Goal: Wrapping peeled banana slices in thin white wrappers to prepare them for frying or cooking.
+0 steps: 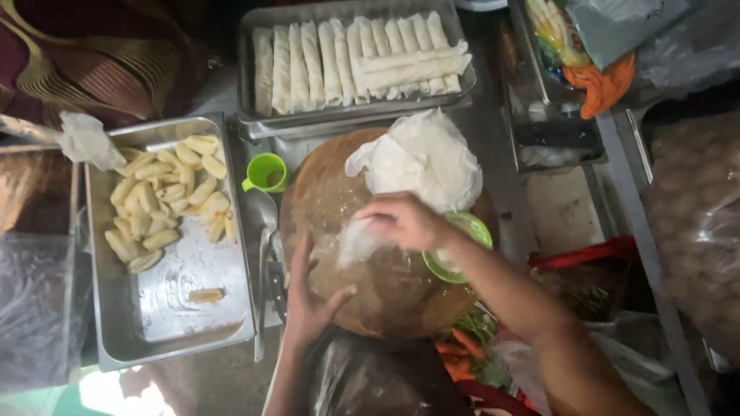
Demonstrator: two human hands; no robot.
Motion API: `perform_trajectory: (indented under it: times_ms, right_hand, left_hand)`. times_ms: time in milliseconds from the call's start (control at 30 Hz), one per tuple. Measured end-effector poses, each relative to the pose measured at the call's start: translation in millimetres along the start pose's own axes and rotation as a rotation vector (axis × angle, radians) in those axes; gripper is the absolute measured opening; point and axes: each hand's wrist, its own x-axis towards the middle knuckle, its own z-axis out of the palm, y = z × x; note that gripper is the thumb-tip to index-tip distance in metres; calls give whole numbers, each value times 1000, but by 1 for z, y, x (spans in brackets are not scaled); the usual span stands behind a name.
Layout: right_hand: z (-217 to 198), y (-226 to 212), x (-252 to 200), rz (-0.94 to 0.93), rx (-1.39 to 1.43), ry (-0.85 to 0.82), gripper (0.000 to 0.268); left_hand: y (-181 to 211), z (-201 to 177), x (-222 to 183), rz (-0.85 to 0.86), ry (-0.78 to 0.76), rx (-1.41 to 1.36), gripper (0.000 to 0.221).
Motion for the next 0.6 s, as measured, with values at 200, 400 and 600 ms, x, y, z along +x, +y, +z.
perform_trajectory:
  times_ms: [200, 400, 600]
  right_hand:
    - [101, 110, -25, 337, 491, 635, 40]
    - [150, 71, -89, 999, 353, 308, 74]
    - [185, 161, -141, 821, 46, 400, 60]
  left_hand:
    - [-92, 15, -6, -419, 199, -274, 50]
    - [-99, 0, -34, -395, 510, 42, 63]
    - [-90, 11, -42, -343, 214, 552, 56]
